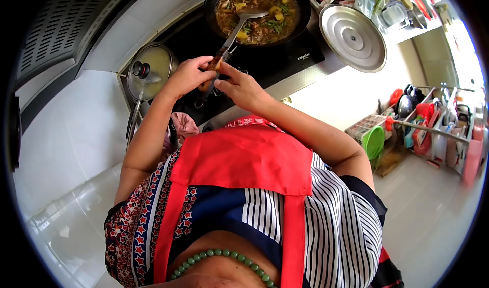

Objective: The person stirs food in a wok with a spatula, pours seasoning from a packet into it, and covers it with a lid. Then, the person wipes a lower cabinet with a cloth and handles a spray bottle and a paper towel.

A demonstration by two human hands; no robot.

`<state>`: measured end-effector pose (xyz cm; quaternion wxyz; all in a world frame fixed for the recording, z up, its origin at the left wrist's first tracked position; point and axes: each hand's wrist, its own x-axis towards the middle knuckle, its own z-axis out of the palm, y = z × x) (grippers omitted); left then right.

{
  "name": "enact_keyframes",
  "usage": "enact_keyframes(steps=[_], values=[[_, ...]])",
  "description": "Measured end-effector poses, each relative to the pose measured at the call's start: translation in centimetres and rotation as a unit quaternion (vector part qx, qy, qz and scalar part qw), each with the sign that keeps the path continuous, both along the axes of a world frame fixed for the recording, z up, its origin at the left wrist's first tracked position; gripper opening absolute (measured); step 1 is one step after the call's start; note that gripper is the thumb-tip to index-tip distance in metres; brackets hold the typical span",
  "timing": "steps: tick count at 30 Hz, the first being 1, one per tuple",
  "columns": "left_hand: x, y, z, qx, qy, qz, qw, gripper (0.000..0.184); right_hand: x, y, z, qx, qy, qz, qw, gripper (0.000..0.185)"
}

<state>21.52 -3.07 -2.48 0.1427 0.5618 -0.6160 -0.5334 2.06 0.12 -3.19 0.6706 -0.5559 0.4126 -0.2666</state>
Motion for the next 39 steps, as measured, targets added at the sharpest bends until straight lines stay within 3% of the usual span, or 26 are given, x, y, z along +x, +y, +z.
enact_keyframes(steps=[2,5,8,11,13,15,17,18,21,23,27,28,31,35,36,39], values=[[0.4,0.8,0.3,-0.124,-0.125,-0.017,0.984,0.044,0.3,-0.2,-0.8,-0.01,0.013,0.009,1.0,0.052],[-0.1,1.4,1.1,-0.285,-0.188,-0.068,0.938,0.044,0.1,-0.2,-1.1,-0.01,-0.002,-0.019,1.0,0.049],[-2.6,1.1,1.4,-0.421,-0.159,-0.087,0.889,0.043,-1.5,-0.6,-0.8,0.045,-0.04,-0.088,0.994,0.048],[-7.5,-0.4,1.3,-0.353,-0.06,-0.105,0.928,0.039,-4.4,-1.6,-0.6,0.029,-0.104,-0.133,0.985,0.044],[-11.6,-1.9,0.1,-0.378,-0.015,-0.091,0.921,0.042,-6.8,-2.0,-0.8,0.048,-0.206,-0.226,0.951,0.043],[-15.5,-3.9,-1.8,-0.294,0.09,-0.079,0.948,0.042,-10.7,-2.7,-1.9,0.071,-0.192,-0.302,0.931,0.042],[-19.7,-5.1,-3.5,-0.052,0.25,0.015,0.967,0.042,-15.0,-2.4,-2.4,0.067,-0.17,-0.374,0.909,0.04],[-21.5,-5.7,-4.5,0.072,0.32,0.063,0.943,0.042,-17.2,-2.1,-2.9,0.061,-0.156,-0.415,0.894,0.039],[-25.7,-6.9,-7.8,0.241,0.409,0.164,0.865,0.044,-24.5,-1.1,-5.6,0.046,-0.152,-0.538,0.828,0.034],[-28.3,-7.8,-10.3,0.299,0.443,0.204,0.82,0.044,-29.1,-0.9,-7.4,0.015,-0.138,-0.62,0.772,0.032],[-33.3,-8.4,-11.2,0.35,0.425,0.315,0.773,0.042,-36.7,-2.4,-9.2,0.055,-0.15,-0.676,0.719,0.045],[-34.3,-8.6,-11.3,0.357,0.417,0.339,0.764,0.043,-38.2,-3.0,-10.1,0.067,-0.167,-0.656,0.732,0.05],[-36.3,-9.6,-14.0,0.385,0.458,0.263,0.757,0.046,-41.1,-5.7,-12.1,0.131,-0.24,-0.602,0.75,0.054],[-38.9,-9.6,-14.0,0.38,0.464,0.369,0.71,0.024,-42.5,-8.5,-13.3,0.207,-0.294,-0.528,0.77,0.042],[-39.1,-9.6,-14.4,0.379,0.474,0.363,0.707,0.021,-42.3,-8.6,-13.0,0.182,-0.286,-0.513,0.789,0.033],[-39.3,-9.6,-15.2,0.383,0.492,0.361,0.694,0.014,-42.2,-8.9,-13.2,0.169,-0.278,-0.502,0.802,0.03]])
